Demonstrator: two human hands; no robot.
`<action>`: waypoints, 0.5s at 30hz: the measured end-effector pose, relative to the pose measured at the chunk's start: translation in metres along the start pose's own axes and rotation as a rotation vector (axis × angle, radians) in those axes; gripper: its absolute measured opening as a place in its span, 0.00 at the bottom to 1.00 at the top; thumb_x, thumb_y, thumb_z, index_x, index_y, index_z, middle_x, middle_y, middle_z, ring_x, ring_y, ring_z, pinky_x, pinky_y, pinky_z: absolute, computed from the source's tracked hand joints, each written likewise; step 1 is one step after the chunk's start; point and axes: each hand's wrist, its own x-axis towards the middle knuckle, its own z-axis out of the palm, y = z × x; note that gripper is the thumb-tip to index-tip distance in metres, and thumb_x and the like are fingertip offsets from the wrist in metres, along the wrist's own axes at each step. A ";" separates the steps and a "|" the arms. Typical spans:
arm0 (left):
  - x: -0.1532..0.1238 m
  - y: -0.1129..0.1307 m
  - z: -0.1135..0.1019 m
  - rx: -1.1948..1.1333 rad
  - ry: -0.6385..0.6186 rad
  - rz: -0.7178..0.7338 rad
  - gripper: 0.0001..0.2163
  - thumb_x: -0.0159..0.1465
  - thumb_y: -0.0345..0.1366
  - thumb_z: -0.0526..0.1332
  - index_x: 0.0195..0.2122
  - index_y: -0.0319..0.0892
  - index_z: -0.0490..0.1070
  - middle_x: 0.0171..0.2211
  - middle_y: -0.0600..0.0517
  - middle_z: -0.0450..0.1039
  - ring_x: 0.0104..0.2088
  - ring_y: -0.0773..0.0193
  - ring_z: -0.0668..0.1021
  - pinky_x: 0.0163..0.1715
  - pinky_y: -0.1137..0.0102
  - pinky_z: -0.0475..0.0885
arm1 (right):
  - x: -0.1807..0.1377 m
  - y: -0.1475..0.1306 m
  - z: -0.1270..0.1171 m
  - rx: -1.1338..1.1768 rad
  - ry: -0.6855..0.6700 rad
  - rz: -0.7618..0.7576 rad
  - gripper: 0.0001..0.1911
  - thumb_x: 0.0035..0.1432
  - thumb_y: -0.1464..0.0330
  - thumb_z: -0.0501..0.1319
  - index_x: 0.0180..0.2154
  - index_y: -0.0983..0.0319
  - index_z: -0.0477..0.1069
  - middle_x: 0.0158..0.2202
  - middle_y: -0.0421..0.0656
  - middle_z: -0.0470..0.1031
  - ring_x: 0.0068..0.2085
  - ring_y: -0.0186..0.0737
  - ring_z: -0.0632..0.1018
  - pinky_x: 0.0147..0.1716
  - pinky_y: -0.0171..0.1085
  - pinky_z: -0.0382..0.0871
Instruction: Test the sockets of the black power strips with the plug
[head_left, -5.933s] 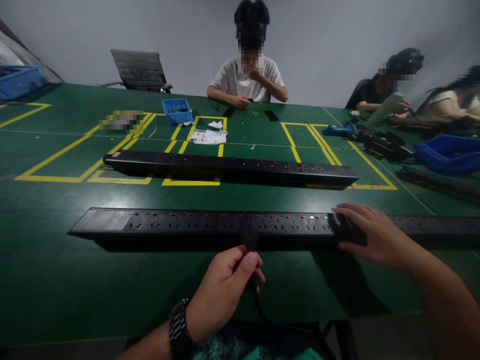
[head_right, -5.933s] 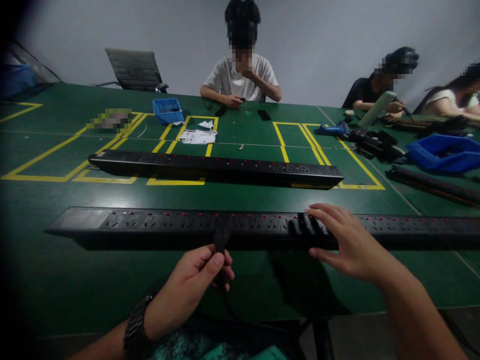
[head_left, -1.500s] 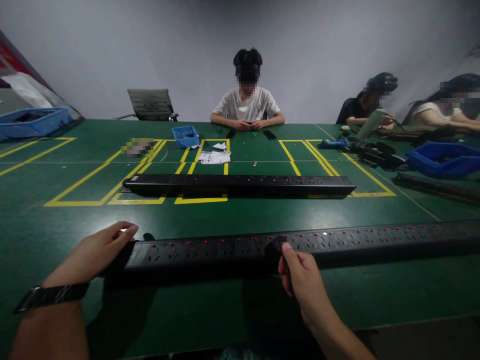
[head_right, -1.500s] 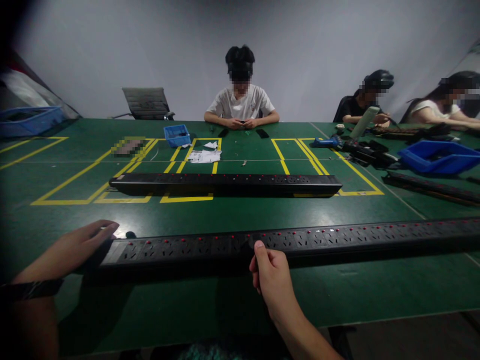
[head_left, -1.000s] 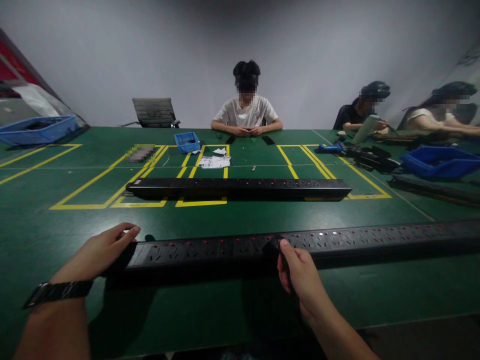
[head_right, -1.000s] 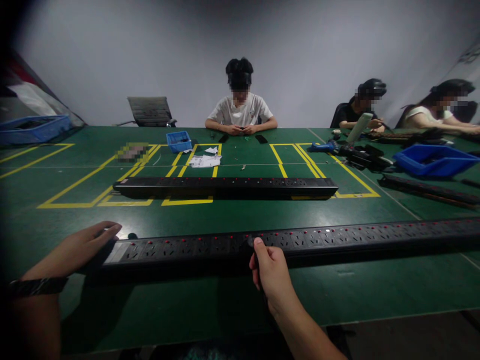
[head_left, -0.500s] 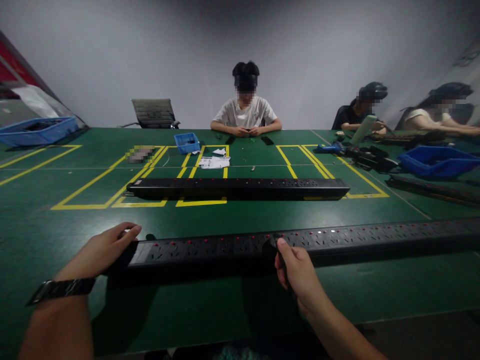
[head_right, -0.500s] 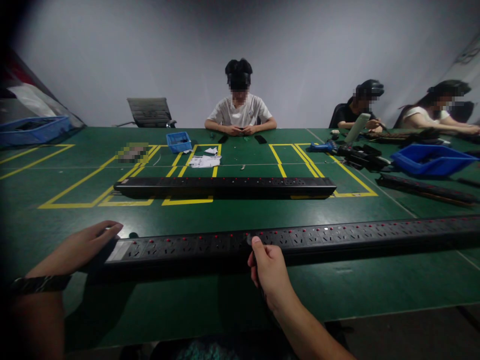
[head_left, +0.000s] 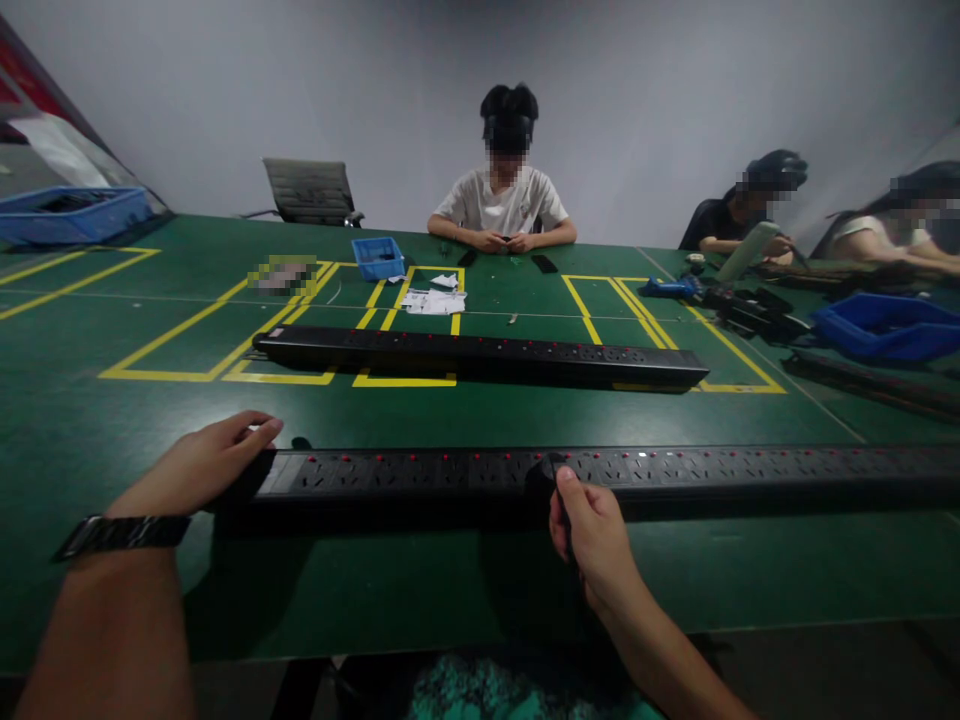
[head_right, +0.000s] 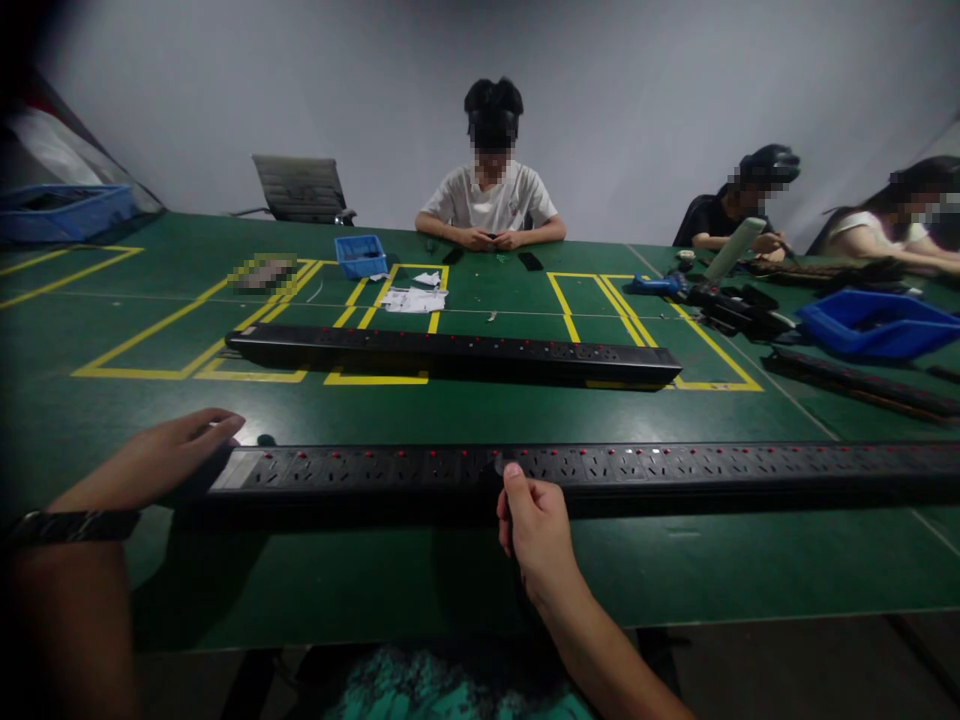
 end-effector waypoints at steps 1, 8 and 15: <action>0.001 0.000 0.000 -0.001 0.000 -0.002 0.30 0.69 0.61 0.45 0.57 0.46 0.73 0.56 0.43 0.76 0.55 0.46 0.77 0.56 0.58 0.67 | 0.000 0.002 0.000 -0.002 0.004 -0.012 0.32 0.64 0.43 0.60 0.21 0.62 0.68 0.13 0.36 0.61 0.14 0.28 0.62 0.14 0.29 0.50; 0.005 -0.004 0.001 0.052 0.001 -0.033 0.32 0.69 0.62 0.45 0.57 0.45 0.76 0.57 0.41 0.77 0.56 0.43 0.77 0.56 0.55 0.67 | -0.003 0.002 0.000 0.047 -0.023 -0.041 0.30 0.68 0.48 0.59 0.21 0.61 0.67 0.12 0.36 0.61 0.13 0.28 0.60 0.14 0.30 0.48; 0.002 0.000 0.000 0.093 -0.018 0.030 0.30 0.71 0.58 0.43 0.57 0.46 0.75 0.53 0.43 0.78 0.52 0.47 0.78 0.53 0.58 0.68 | -0.033 -0.068 -0.005 0.437 -0.129 -0.312 0.29 0.67 0.49 0.60 0.21 0.59 0.67 0.12 0.35 0.58 0.15 0.30 0.59 0.16 0.33 0.49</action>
